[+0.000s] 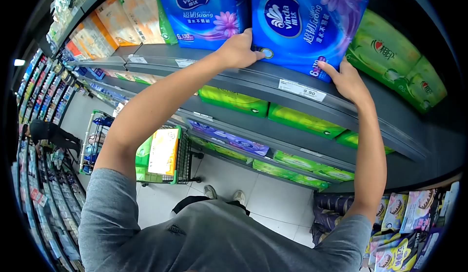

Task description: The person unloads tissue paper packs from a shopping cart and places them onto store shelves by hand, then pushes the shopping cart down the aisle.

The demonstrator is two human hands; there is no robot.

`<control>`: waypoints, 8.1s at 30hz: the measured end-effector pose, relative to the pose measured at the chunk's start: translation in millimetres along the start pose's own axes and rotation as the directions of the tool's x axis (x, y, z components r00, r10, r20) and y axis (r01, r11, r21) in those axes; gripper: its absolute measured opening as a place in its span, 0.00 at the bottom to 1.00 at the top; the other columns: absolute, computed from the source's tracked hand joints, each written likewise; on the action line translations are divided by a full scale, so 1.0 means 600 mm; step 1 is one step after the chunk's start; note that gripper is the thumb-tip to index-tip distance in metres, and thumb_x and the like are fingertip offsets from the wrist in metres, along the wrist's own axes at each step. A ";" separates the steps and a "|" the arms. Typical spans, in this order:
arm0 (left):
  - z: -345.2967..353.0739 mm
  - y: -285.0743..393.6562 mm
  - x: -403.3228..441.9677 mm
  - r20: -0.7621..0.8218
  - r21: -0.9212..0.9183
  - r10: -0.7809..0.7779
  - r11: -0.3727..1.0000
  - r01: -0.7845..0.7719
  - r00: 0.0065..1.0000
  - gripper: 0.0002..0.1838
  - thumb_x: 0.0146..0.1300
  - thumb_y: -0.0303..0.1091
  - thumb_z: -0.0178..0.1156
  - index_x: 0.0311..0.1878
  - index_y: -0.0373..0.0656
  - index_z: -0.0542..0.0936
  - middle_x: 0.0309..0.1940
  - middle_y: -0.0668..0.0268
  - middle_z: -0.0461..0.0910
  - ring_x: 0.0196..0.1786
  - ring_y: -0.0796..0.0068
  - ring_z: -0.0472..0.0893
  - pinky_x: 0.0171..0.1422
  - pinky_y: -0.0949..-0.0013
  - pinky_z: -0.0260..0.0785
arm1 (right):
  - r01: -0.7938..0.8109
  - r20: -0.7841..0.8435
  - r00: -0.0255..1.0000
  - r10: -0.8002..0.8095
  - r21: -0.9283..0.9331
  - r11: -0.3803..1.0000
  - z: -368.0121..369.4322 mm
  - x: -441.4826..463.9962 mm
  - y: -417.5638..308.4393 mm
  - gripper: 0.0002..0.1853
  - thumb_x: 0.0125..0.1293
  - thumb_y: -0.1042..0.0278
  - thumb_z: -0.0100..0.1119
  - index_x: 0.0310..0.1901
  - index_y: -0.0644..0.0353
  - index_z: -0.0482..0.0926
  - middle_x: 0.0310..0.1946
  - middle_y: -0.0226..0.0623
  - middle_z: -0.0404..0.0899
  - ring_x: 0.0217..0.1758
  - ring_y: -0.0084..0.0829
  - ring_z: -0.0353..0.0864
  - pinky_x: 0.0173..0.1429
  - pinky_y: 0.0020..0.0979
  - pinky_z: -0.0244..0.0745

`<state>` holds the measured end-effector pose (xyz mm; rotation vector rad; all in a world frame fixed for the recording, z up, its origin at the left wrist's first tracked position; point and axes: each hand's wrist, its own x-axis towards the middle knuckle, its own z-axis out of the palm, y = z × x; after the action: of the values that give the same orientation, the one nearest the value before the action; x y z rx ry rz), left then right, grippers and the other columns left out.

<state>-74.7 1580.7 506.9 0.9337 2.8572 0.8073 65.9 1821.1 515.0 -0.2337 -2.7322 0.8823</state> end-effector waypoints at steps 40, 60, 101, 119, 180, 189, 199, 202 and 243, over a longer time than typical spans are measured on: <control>0.056 -0.824 -0.851 -0.231 -0.466 -0.549 0.787 0.404 0.803 0.10 0.55 0.27 0.58 0.40 0.38 0.81 0.35 0.54 0.81 0.39 0.57 0.81 0.44 0.64 0.73 | -0.031 0.691 0.721 -0.049 0.103 0.994 0.959 -0.391 -0.357 0.14 0.59 0.63 0.61 0.42 0.65 0.79 0.35 0.43 0.83 0.38 0.31 0.82 0.45 0.32 0.75; 0.100 -1.351 -0.944 -0.068 -0.492 -0.883 0.434 0.755 0.463 0.24 0.55 0.34 0.53 0.55 0.33 0.73 0.44 0.44 0.78 0.50 0.50 0.78 0.55 0.60 0.68 | -0.754 0.796 0.516 0.316 0.247 0.609 1.425 -0.315 -0.693 0.30 0.62 0.49 0.57 0.55 0.69 0.71 0.48 0.39 0.75 0.51 0.29 0.72 0.53 0.28 0.67; -0.136 -1.341 -0.861 0.456 -0.875 -0.839 -0.361 0.324 0.296 0.32 0.61 0.45 0.61 0.63 0.35 0.66 0.56 0.57 0.71 0.57 0.68 0.72 0.59 0.64 0.66 | -0.952 0.891 0.132 0.434 0.236 -0.195 1.379 -0.356 -0.812 0.43 0.57 0.34 0.53 0.66 0.56 0.55 0.63 0.52 0.58 0.66 0.49 0.58 0.66 0.55 0.55; -0.192 -1.201 -0.968 0.172 -0.850 -0.516 -0.509 -0.139 0.839 0.49 0.58 0.71 0.43 0.70 0.37 0.55 0.68 0.59 0.59 0.69 0.62 0.60 0.72 0.60 0.49 | -0.894 0.892 0.448 -0.057 0.449 0.000 1.193 -0.351 -0.790 0.34 0.58 0.63 0.63 0.63 0.63 0.60 0.57 0.41 0.70 0.58 0.32 0.72 0.59 0.36 0.69; 0.170 0.288 -0.344 -0.292 -0.429 0.171 0.856 -0.289 0.941 0.26 0.54 0.35 0.67 0.56 0.38 0.73 0.54 0.59 0.75 0.53 0.67 0.75 0.59 0.66 0.68 | 0.569 -0.576 0.782 -0.240 0.500 0.653 -0.247 -0.363 0.177 0.38 0.42 0.71 0.77 0.57 0.64 0.69 0.47 0.39 0.77 0.51 0.31 0.76 0.60 0.34 0.69; 0.327 0.587 0.042 -0.380 -0.233 0.579 0.694 -0.681 0.721 0.28 0.46 0.42 0.73 0.50 0.41 0.77 0.47 0.62 0.80 0.47 0.65 0.78 0.54 0.66 0.70 | 0.234 -0.556 0.824 -0.108 0.160 0.959 -0.492 -0.273 0.493 0.17 0.47 0.79 0.70 0.42 0.67 0.79 0.39 0.38 0.82 0.45 0.30 0.80 0.49 0.29 0.77; 0.419 0.701 0.231 -0.046 -0.376 0.502 0.792 -0.481 0.864 0.47 0.38 0.35 0.74 0.62 0.34 0.60 0.55 0.51 0.72 0.55 0.57 0.73 0.62 0.66 0.65 | -0.322 -0.728 0.640 0.248 0.040 0.946 -0.490 -0.214 0.654 0.30 0.45 0.65 0.69 0.48 0.75 0.71 0.40 0.54 0.80 0.45 0.47 0.81 0.52 0.39 0.73; 0.431 0.696 0.221 0.012 -0.445 0.490 0.783 -0.434 0.872 0.44 0.42 0.35 0.72 0.64 0.35 0.61 0.62 0.47 0.62 0.61 0.55 0.69 0.66 0.66 0.61 | -0.554 -0.663 0.654 0.363 -0.093 0.828 -0.474 -0.236 0.581 0.32 0.50 0.57 0.68 0.51 0.73 0.69 0.43 0.58 0.78 0.48 0.51 0.79 0.54 0.40 0.71; 0.671 -0.103 -1.437 0.210 0.137 -0.928 -0.283 0.949 -0.307 0.18 0.53 0.39 0.58 0.44 0.39 0.79 0.44 0.51 0.80 0.47 0.52 0.79 0.50 0.58 0.71 | -0.167 0.881 -0.017 0.473 -0.468 0.868 0.527 -0.764 0.712 0.14 0.61 0.63 0.58 0.46 0.60 0.76 0.40 0.47 0.80 0.30 0.38 0.80 0.31 0.42 0.75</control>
<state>672.1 1245.2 17.7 -1.3760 1.9936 0.3806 440.6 1884.4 -74.9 -0.4760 -4.3304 1.0790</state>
